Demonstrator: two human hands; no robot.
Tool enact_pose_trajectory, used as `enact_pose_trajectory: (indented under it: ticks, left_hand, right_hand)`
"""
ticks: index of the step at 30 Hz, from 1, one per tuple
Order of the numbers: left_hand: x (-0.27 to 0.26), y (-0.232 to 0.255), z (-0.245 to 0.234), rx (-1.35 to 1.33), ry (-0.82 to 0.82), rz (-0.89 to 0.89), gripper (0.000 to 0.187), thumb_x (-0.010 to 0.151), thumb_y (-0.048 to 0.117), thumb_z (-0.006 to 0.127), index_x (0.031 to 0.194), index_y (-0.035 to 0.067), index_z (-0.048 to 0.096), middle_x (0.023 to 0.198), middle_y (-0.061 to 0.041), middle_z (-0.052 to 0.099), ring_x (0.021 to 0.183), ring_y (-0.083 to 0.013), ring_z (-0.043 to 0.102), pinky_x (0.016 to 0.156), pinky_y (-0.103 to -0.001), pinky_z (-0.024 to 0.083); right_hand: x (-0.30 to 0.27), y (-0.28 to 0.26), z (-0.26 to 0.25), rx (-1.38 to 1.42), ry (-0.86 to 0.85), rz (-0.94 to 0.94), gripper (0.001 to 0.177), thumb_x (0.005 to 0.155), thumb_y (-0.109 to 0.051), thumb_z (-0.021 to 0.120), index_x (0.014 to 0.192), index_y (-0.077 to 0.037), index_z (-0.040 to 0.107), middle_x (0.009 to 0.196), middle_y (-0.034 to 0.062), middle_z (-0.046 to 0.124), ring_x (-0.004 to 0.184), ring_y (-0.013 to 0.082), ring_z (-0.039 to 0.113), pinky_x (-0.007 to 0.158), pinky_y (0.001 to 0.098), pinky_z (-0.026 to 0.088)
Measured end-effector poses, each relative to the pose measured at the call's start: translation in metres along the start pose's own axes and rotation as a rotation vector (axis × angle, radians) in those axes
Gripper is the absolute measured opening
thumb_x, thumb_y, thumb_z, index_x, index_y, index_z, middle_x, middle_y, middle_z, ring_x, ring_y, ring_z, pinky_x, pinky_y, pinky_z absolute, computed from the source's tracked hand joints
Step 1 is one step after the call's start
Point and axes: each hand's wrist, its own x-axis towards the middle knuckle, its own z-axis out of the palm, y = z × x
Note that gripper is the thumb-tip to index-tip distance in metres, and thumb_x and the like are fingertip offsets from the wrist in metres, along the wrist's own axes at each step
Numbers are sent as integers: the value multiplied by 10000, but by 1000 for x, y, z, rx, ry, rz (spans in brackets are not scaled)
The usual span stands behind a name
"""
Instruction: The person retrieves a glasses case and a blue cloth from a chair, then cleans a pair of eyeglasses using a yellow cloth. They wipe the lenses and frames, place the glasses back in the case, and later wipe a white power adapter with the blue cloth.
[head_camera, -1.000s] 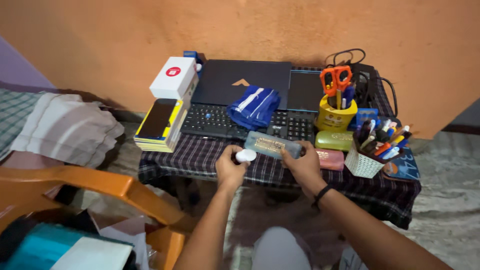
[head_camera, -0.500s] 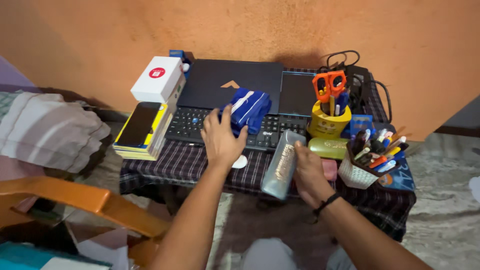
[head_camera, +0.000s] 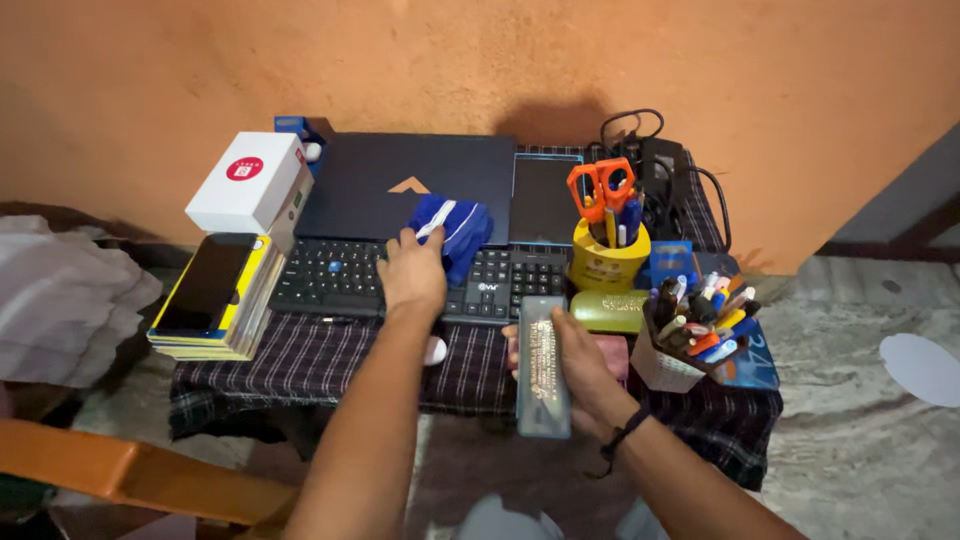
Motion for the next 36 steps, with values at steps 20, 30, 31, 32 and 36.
enact_pose_trajectory:
  ticks: [20, 30, 31, 32, 36]
  left_hand:
    - [-186, 48, -97, -751, -118, 131, 775, 908, 588, 652, 1407, 56, 389, 1382, -268, 464, 1216, -420, 595, 1005, -464, 491]
    - [-222, 52, -92, -948, 222, 145, 566, 995, 332, 550, 1541, 188, 509, 1421, -244, 543, 1279, -448, 607, 1079, -444, 475]
    - [-230, 52, -90, -942, 228, 171, 557, 989, 330, 556, 1526, 182, 526, 1426, -234, 554, 1289, -439, 615, 1093, -440, 480]
    - [-238, 53, -90, -937, 235, 197, 549, 983, 328, 562, 1510, 176, 542, 1432, -224, 565, 1298, -430, 622, 1107, -436, 485]
    - [-260, 67, -97, -696, 333, 282, 630, 969, 380, 698, 1512, 123, 510, 1511, -283, 398, 1341, -528, 447, 1081, -527, 370]
  right_hand:
    - [-38, -9, 54, 267, -20, 22, 496, 1036, -495, 342, 1252, -134, 603, 1102, 51, 708, 986, 189, 680, 873, 374, 575]
    - [-65, -7, 41, 247, -156, -287, 281, 1056, -311, 495, 1200, -91, 597, 1077, 44, 694, 950, 135, 683, 859, 327, 582]
    - [-64, -8, 35, 301, -173, -302, 236, 1091, -300, 512, 1184, -96, 588, 1060, 43, 685, 935, 135, 683, 851, 332, 586]
    - [-62, -9, 31, 356, -190, -316, 199, 1125, -288, 529, 1167, -101, 580, 1042, 43, 677, 919, 135, 683, 842, 338, 590]
    - [-67, -7, 32, 396, -123, -156, 331, 1064, -419, 537, 1102, -100, 616, 937, 60, 704, 787, 182, 709, 729, 382, 608]
